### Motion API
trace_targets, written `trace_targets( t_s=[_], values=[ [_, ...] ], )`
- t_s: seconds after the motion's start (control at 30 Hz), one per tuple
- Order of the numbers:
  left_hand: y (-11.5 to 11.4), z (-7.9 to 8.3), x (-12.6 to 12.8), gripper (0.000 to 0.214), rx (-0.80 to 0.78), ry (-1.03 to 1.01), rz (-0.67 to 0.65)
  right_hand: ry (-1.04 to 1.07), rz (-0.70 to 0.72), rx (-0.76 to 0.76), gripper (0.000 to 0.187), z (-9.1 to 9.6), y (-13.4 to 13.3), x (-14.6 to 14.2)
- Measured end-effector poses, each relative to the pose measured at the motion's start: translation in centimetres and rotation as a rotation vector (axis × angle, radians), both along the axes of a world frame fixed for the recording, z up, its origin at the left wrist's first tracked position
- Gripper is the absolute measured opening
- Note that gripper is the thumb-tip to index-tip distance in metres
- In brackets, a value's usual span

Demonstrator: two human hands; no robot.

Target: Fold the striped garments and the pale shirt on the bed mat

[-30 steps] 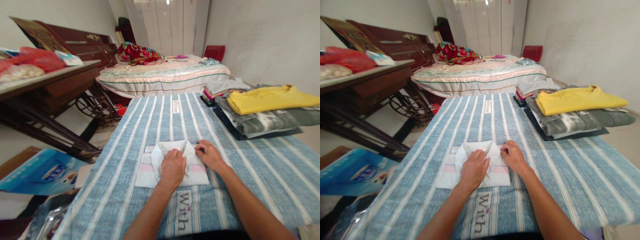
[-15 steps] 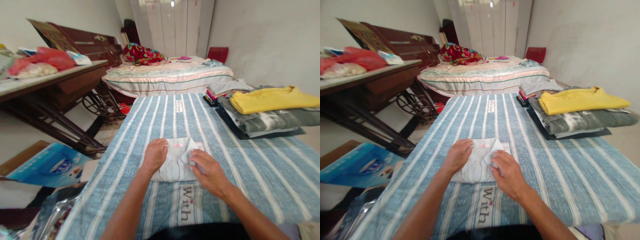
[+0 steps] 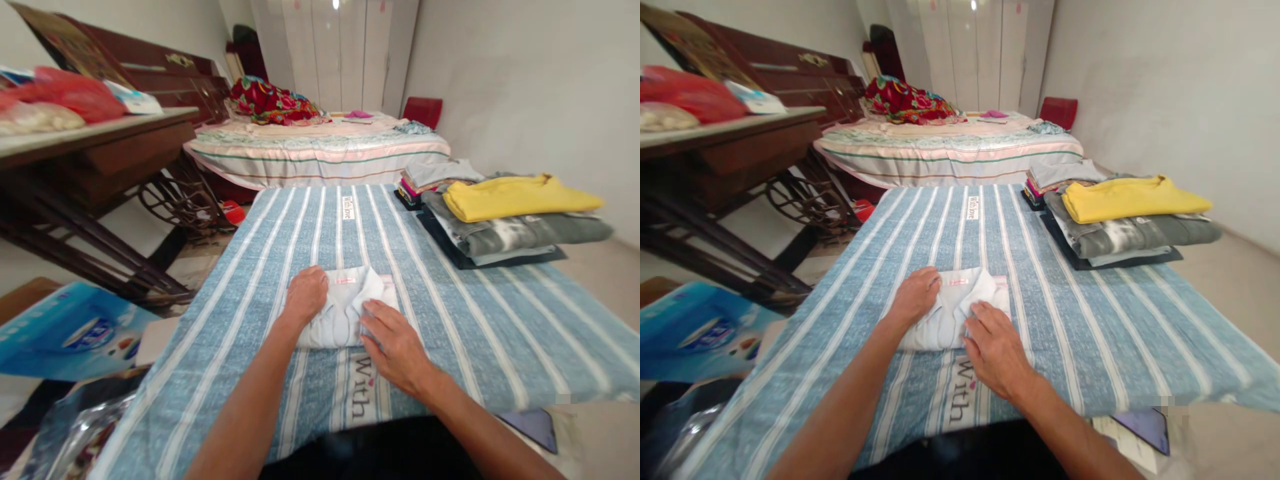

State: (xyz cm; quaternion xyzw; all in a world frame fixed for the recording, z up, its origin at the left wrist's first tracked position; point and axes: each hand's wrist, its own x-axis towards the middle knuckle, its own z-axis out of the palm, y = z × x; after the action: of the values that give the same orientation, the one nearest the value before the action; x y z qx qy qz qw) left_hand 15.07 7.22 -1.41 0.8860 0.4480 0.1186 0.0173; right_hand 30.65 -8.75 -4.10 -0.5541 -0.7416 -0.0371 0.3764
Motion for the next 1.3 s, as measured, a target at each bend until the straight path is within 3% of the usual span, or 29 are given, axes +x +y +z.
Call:
trace_targets(
  t_s=[0.23, 0.43, 0.67, 1.13, 1.3],
  values=[
    [0.1, -0.3, -1.2, 0.036, 0.111, -0.256, 0.032, 0.007, -0.047, 0.043, 0.021, 0.9, -1.7, -0.5],
    [-0.4, -0.5, -1.0, 0.037, 0.101, -0.084, -0.111, 0.005, -0.063, 0.057, 0.021, 0.3, -2.1, -0.6],
    [0.2, -1.3, -0.6, 0.033, 0.04, -0.111, -0.039, 0.018, -0.054, 0.026, 0.023, -0.2, -1.9, -0.8],
    [1.4, 0.8, 0.6, 0.032, -0.072, -0.023, 0.007, 0.038, -0.039, 0.01, 0.021, -0.5, -1.6, -0.4],
    [2.4, 0.9, 0.9, 0.038, -0.057, 0.049, 0.0, 0.043, -0.031, -0.001, 0.024, -0.7, -1.7, -0.4]
  ],
)
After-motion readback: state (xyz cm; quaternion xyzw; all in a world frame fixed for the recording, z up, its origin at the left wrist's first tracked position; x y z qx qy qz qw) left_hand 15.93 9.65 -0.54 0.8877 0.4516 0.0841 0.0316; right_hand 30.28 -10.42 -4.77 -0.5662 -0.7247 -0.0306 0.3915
